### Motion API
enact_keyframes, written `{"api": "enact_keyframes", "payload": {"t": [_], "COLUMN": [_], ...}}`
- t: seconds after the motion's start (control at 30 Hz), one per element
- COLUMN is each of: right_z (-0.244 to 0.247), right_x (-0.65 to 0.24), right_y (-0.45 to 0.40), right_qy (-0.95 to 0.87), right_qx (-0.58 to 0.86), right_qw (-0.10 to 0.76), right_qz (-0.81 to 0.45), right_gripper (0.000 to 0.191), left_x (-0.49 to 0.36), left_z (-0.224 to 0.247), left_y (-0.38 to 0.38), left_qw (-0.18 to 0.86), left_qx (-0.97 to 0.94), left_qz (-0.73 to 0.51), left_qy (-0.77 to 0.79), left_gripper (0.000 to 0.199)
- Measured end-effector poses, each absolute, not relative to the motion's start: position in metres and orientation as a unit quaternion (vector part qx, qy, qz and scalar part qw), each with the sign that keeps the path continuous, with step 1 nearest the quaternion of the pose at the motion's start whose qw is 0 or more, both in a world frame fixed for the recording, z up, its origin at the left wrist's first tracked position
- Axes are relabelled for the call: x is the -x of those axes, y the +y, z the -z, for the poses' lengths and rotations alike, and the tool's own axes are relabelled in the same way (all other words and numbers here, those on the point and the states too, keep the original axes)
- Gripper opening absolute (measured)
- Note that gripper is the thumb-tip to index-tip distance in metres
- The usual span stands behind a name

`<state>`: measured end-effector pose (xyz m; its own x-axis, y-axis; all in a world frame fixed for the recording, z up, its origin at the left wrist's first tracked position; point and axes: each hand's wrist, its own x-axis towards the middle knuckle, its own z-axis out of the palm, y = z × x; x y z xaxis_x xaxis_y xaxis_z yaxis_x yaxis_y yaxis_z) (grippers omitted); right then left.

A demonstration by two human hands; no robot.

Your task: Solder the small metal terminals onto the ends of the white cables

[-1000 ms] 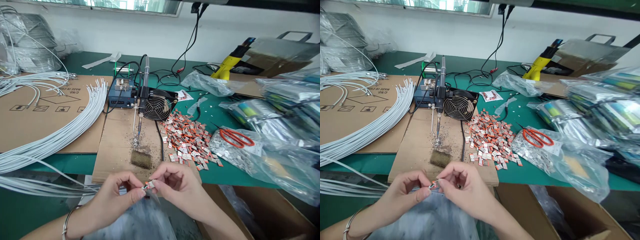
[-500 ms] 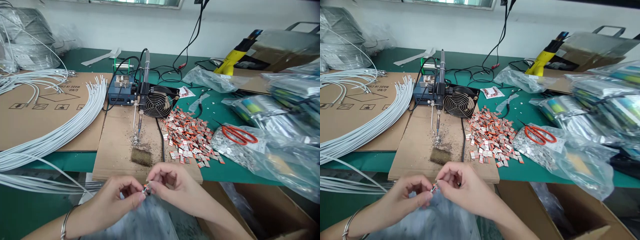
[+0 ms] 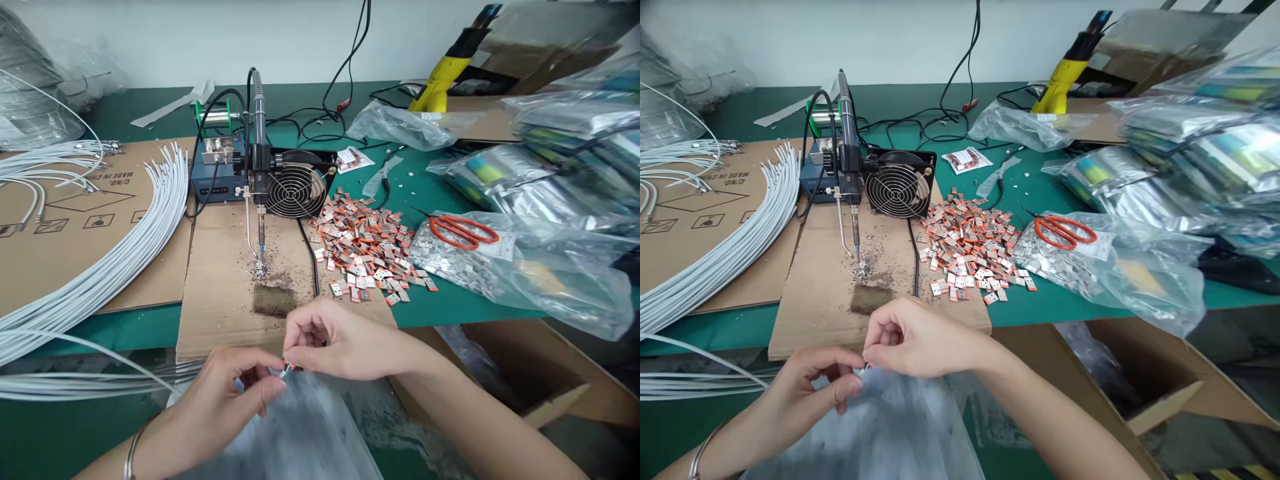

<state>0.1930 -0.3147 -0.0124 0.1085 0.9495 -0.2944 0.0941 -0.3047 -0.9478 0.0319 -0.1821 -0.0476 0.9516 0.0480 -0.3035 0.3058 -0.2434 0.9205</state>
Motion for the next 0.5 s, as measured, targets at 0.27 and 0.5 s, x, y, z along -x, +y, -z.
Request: {"api": "enact_keyframes", "payload": {"t": [0.27,0.5], "right_z": [0.008,0.001], "right_x": [-0.192,-0.185], "right_y": [-0.314,-0.316], "right_qy": [-0.413,-0.419], "right_qx": [0.627,0.649], "right_qw": [0.419,0.394], "right_qz": [-0.512,-0.498], "right_gripper": [0.010,0.012], "left_x": [-0.040,-0.049], "left_z": [0.041,0.028], "left_y": [-0.183,-0.184], "left_qw": [0.644,0.659], "left_qx": [-0.743,-0.727], "left_qz": [0.121,0.136], "left_qy": [0.132,0.136], "left_gripper": [0.029,0.029]}}
